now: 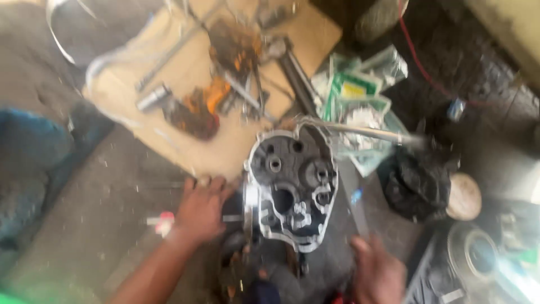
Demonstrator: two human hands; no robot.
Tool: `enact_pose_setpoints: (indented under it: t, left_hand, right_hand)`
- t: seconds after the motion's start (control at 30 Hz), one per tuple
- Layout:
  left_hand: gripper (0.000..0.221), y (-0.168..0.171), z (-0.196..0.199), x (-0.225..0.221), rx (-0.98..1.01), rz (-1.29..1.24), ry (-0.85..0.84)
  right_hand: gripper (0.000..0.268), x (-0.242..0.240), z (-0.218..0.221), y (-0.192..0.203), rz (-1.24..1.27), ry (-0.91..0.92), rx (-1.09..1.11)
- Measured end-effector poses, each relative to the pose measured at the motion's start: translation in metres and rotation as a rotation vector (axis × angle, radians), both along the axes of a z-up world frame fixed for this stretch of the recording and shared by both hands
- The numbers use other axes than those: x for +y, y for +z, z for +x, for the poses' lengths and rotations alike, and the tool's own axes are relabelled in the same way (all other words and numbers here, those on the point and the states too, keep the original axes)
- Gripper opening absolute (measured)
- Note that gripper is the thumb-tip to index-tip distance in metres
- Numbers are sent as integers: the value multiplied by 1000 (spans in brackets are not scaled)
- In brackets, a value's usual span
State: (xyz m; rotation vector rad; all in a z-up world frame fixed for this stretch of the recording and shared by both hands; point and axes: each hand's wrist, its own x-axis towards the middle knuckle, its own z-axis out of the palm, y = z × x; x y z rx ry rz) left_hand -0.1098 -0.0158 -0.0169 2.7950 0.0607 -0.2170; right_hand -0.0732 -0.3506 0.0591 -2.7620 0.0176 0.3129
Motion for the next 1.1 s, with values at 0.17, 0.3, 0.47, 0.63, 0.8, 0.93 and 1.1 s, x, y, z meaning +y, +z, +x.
enact_pose_setpoints:
  t: [0.17, 0.3, 0.47, 0.63, 0.8, 0.93, 1.1]
  left_hand:
    - [95, -2, -2, -2, -6, -11, 5]
    - [102, 0, 1, -1, -28, -10, 2]
    - [106, 1, 1, -3, 106, 13, -8]
    - [104, 6, -5, -5, 127, -25, 0]
    - [107, -3, 0, 5, 118, 30, -26]
    - [93, -4, 1, -4, 75, 7, -13]
    - [109, -3, -5, -9, 101, 19, -27]
  right_hand:
    - [30, -65, -27, -97, 517, -90, -334]
    - [30, -72, -33, -155, -79, 168, -218]
    - [36, 0, 0, -8, 100, 39, -228]
    - [28, -42, -29, -86, 320, -60, -220]
    - [27, -12, -18, -102, 25, 158, 87]
    - [30, -43, -18, -82, 104, 29, 27]
    - [37, -54, -40, -113, 314, -164, 61]
